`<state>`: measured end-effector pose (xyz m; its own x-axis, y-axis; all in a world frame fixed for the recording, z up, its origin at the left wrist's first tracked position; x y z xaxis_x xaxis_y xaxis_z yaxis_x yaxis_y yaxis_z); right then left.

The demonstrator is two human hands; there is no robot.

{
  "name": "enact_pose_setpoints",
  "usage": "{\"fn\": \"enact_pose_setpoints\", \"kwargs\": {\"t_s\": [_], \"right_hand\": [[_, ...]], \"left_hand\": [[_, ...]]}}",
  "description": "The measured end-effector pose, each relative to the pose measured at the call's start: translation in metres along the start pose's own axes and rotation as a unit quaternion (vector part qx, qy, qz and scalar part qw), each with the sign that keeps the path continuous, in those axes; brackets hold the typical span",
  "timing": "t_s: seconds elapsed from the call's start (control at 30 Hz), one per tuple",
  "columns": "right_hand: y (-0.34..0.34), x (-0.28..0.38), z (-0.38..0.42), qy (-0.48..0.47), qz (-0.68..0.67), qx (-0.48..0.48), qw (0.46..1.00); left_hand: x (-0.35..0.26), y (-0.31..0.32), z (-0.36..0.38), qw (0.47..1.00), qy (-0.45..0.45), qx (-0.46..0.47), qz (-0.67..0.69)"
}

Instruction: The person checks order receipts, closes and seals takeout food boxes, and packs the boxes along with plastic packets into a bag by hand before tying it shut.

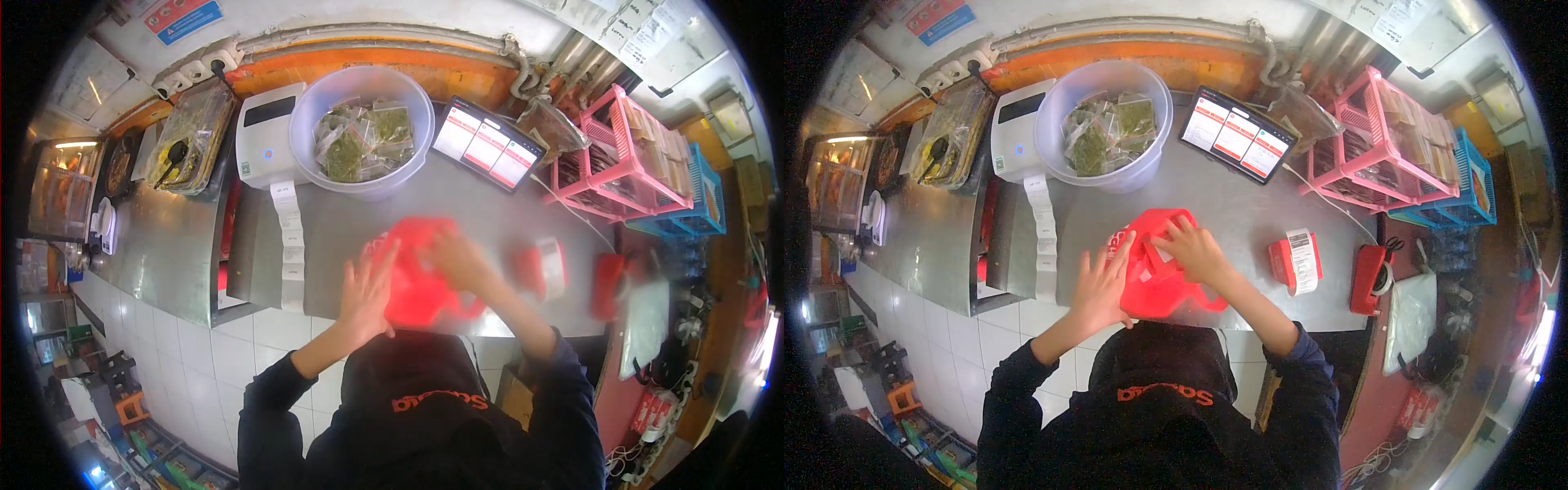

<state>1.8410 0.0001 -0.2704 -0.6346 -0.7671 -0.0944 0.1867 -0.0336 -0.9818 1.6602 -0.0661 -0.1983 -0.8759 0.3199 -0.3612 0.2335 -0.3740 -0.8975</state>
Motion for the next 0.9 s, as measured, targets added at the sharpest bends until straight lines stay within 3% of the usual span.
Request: {"fn": "enact_pose_setpoints", "kwargs": {"t_s": [0.1,0.23,0.27,0.3,0.33,0.37,0.4,0.43,0.5,0.53,0.57,0.6,0.73,0.77,0.8,0.83,0.9], "right_hand": [[0.023,-0.005,-0.002,-0.028,0.005,-0.054,0.998],[0.037,-0.011,0.014,-0.022,-0.063,-0.118,0.991],[0.037,-0.017,0.025,0.054,-0.249,-0.157,0.954],[0.038,-0.021,0.036,0.128,-0.423,-0.189,0.877],[0.048,-0.021,0.043,0.128,-0.423,-0.188,0.877],[0.068,-0.021,0.049,0.245,-0.399,-0.176,0.866],[0.089,-0.018,0.054,0.36,-0.368,-0.161,0.842],[0.107,-0.011,0.059,0.362,-0.368,-0.163,0.841],[0.145,-0.003,0.066,0.329,-0.278,-0.009,0.902],[0.158,-0.005,0.064,0.333,-0.275,-0.01,0.902],[0.173,-0.003,0.063,0.354,-0.273,0.046,0.893],[0.18,0.001,0.065,0.376,-0.272,0.103,0.88],[0.1,-0.009,0.082,0.349,-0.231,0.057,0.907],[0.051,-0.019,0.091,0.368,-0.433,-0.023,0.822],[0.011,-0.024,0.1,0.368,-0.613,-0.1,0.692],[-0.017,-0.025,0.104,0.369,-0.614,-0.1,0.69],[-0.062,-0.023,0.107,0.338,-0.683,-0.205,0.614]], "left_hand": [[0.009,0.015,-0.006,0.999,-0.004,0.042,-0.026],[0.004,0.006,-0.021,0.994,0.049,-0.053,0.088],[0.002,0.003,-0.03,0.982,0.084,-0.097,0.138],[0.0,0.003,-0.042,0.982,0.083,-0.097,0.139],[-0.003,0.007,-0.057,0.964,0.1,-0.052,0.24],[-0.006,0.014,-0.07,0.934,0.116,-0.006,0.337],[-0.009,0.031,-0.084,0.934,0.117,-0.004,0.337],[-0.01,0.056,-0.1,0.951,0.104,-0.009,0.291],[-0.016,0.067,-0.112,0.965,0.097,-0.015,0.245],[-0.02,0.067,-0.113,0.98,0.045,-0.013,0.192],[-0.024,0.069,-0.112,0.991,-0.006,-0.007,0.137],[-0.024,0.074,-0.109,0.991,0.001,-0.001,0.135],[-0.013,0.071,-0.104,0.992,-0.049,0.043,0.112],[-0.012,0.069,-0.102,0.99,-0.06,0.076,0.1],[-0.007,0.083,-0.102,0.994,-0.058,0.023,0.09],[-0.004,0.088,-0.104,0.994,-0.057,0.026,0.089],[0.0,0.091,-0.108,0.995,-0.05,0.074,0.039]]}}
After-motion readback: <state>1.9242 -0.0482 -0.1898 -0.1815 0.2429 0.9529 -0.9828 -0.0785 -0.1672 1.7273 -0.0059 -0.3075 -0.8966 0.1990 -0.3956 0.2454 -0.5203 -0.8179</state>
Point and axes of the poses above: each hand's wrist, its own z-axis away from the middle knuckle, its own y-axis out of the palm, x = y × z, the point moved 1 cm from there along -z, towards the middle knuckle, and after that the axes turned 15 degrees about z, right-handed, at the moved point
